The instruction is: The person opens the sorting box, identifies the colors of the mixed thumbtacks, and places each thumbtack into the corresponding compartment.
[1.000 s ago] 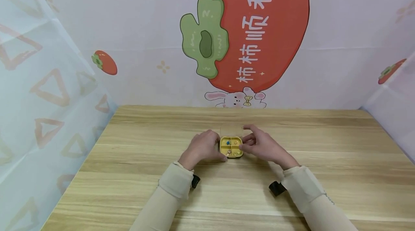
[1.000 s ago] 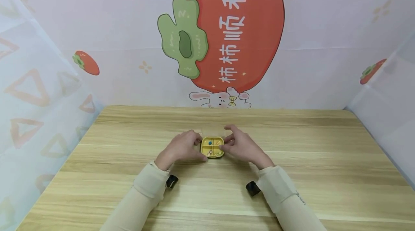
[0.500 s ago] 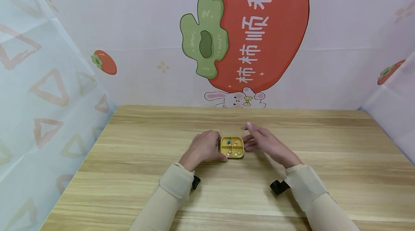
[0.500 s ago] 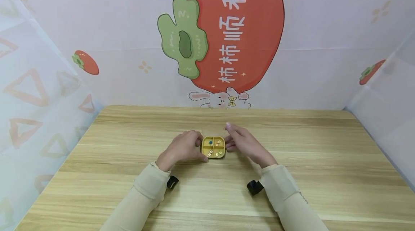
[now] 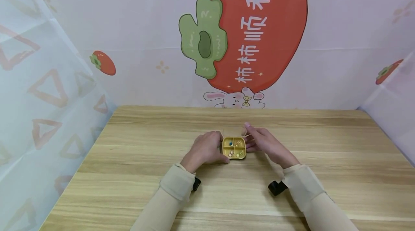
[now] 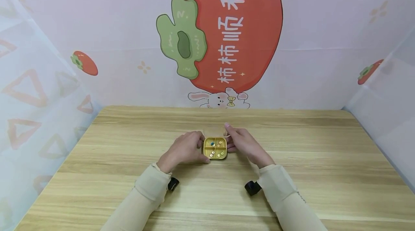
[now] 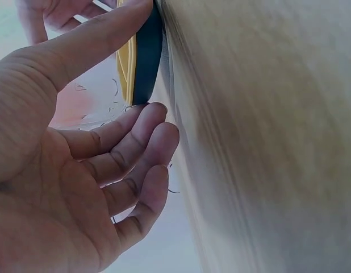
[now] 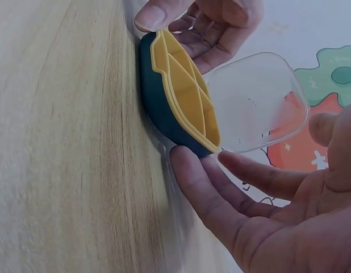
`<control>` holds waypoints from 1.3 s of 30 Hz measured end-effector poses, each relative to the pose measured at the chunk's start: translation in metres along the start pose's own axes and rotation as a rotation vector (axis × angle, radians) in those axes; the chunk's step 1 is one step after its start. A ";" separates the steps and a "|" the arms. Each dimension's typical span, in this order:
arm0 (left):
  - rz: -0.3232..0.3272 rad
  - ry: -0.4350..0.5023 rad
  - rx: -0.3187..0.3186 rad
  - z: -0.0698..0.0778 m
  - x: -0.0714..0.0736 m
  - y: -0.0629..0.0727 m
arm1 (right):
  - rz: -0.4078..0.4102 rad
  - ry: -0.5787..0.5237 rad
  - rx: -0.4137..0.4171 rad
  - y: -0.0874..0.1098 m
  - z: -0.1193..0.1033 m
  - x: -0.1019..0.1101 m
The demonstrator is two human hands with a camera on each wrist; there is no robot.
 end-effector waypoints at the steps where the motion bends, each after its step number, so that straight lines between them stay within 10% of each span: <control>1: 0.001 0.001 -0.001 0.000 0.000 0.000 | 0.000 0.004 0.002 0.000 -0.001 0.000; 39: 0.005 -0.044 -0.029 0.002 -0.002 0.002 | -0.146 0.003 0.027 0.004 0.000 0.000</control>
Point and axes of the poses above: each hand's wrist, its own y-axis away from the middle knuckle, its own x-axis out of the back of the hand, z = x × y, the point moved 10 cm from there along -y, towards the middle knuckle, and after that the axes turned 6 degrees about x, right-handed, at the moved point
